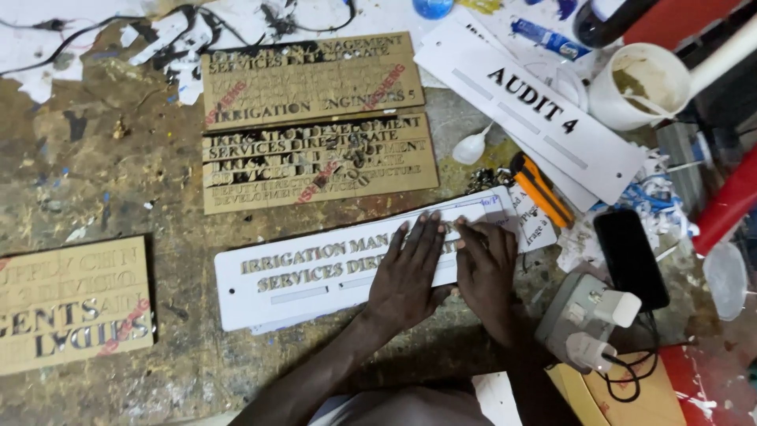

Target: The person is using a utility knife to trim the excess material from the edges of a white sign on a workbench.

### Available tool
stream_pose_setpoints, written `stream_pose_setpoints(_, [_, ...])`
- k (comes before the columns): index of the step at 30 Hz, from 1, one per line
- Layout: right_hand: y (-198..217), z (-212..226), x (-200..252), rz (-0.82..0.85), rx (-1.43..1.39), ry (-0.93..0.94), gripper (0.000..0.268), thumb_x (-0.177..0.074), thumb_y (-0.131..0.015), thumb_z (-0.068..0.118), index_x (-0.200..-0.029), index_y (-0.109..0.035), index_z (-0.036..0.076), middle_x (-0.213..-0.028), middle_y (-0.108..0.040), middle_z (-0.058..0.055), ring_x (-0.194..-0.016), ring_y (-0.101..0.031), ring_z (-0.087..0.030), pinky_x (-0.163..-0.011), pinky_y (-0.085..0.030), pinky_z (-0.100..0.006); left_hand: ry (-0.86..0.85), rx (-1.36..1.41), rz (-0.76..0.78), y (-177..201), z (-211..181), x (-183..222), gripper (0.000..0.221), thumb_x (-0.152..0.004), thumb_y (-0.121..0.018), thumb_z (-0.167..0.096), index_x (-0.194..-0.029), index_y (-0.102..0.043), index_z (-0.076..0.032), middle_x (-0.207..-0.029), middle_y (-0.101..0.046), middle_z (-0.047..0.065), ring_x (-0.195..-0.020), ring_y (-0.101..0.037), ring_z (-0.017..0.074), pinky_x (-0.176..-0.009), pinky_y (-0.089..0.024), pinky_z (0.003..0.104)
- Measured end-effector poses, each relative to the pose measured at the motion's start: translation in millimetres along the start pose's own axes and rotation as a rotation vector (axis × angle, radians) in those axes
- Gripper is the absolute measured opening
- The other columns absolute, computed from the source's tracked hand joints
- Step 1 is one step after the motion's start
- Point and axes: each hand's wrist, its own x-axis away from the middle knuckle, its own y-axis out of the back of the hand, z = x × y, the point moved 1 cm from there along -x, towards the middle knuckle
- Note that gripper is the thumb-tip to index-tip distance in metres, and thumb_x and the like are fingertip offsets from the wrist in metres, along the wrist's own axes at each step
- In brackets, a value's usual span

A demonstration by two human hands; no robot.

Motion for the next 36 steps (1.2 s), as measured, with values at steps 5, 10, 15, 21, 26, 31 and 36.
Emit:
stream_pose_setpoints(5, [0.3,1.2,-3.4,-0.029,0.022,0.059,0.040,-0.097,-0.075,-0.001,-0.136,-0.082,0.008,-0.130,-0.068,-0.013,-0.119,-0.065,-0.035,-0.102,-0.047,-0.049,0.000,0.019,0.027,5.1,2.8,2.1,0.103,-0.104,-0.059,-0.065,-0.177,-0.033,0.003,-0.188,-0.028,0.024,-0.176,-0.023,0.0409,-0.146,-0.012,0.057])
stream_pose_setpoints(10, [2.1,2.2,-3.5,-0.015,0.038,0.088,0.039,-0.103,-0.073,0.004,-0.141,-0.081,0.011,-0.137,-0.068,-0.012,-0.127,-0.065,-0.034,-0.104,-0.046,-0.049,0.036,0.030,-0.025,16.2,6.6,29.0,0.106,-0.104,-0.061,-0.066,-0.178,-0.031,0.003,-0.188,-0.028,0.024,-0.176,-0.023,0.0414,-0.146,-0.011,0.057])
stream_pose_setpoints(15, [-7.5,-12.0,7.5,-0.004,0.074,0.059,0.031,-0.109,-0.075,0.015,-0.138,-0.082,0.013,-0.141,-0.071,-0.008,-0.131,-0.066,-0.031,-0.107,-0.046,-0.047,0.034,0.112,-0.047,13.4,29.1,61.3,0.097,-0.108,-0.061,-0.056,-0.181,-0.027,-0.002,-0.189,-0.029,0.021,-0.175,-0.026,0.0405,-0.145,-0.014,0.056])
stream_pose_setpoints(21, [-10.6,-12.5,11.4,-0.025,0.046,0.048,0.025,-0.112,-0.074,0.015,-0.135,-0.083,0.011,-0.141,-0.071,-0.009,-0.131,-0.064,-0.031,-0.107,-0.045,-0.046,0.059,0.076,-0.043,21.7,45.7,87.1,0.094,-0.110,-0.057,-0.061,-0.180,-0.032,-0.003,-0.187,-0.034,0.019,-0.174,-0.028,0.0379,-0.144,-0.015,0.054])
stream_pose_setpoints(26, [-11.4,-16.3,14.8,-0.036,0.051,0.054,0.024,-0.112,-0.076,0.015,-0.134,-0.083,0.011,-0.142,-0.071,-0.008,-0.132,-0.064,-0.031,-0.108,-0.045,-0.047,0.081,0.074,-0.044,40.4,59.2,102.5,0.089,-0.113,-0.052,-0.061,-0.180,-0.032,-0.005,-0.187,-0.033,0.018,-0.174,-0.028,0.0376,-0.143,-0.015,0.053])
stream_pose_setpoints(31, [-10.5,-14.5,12.3,-0.029,0.037,0.074,0.025,-0.113,-0.077,0.014,-0.137,-0.084,0.008,-0.141,-0.071,-0.009,-0.131,-0.065,-0.031,-0.109,-0.045,-0.047,0.116,0.041,-0.081,48.4,81.7,129.2,0.087,-0.113,-0.054,-0.062,-0.178,-0.038,-0.007,-0.185,-0.040,0.017,-0.172,-0.034,0.0368,-0.143,-0.019,0.052])
stream_pose_setpoints(36, [-13.6,-21.8,13.4,-0.040,0.067,0.125,0.028,-0.112,-0.078,0.013,-0.140,-0.083,0.008,-0.140,-0.072,-0.010,-0.128,-0.068,-0.032,-0.110,-0.046,-0.048,0.176,-0.018,-0.076,63.6,101.1,157.3,0.091,-0.110,-0.056,-0.070,-0.176,-0.043,-0.010,-0.182,-0.045,0.015,-0.171,-0.035,0.0346,-0.142,-0.020,0.052])
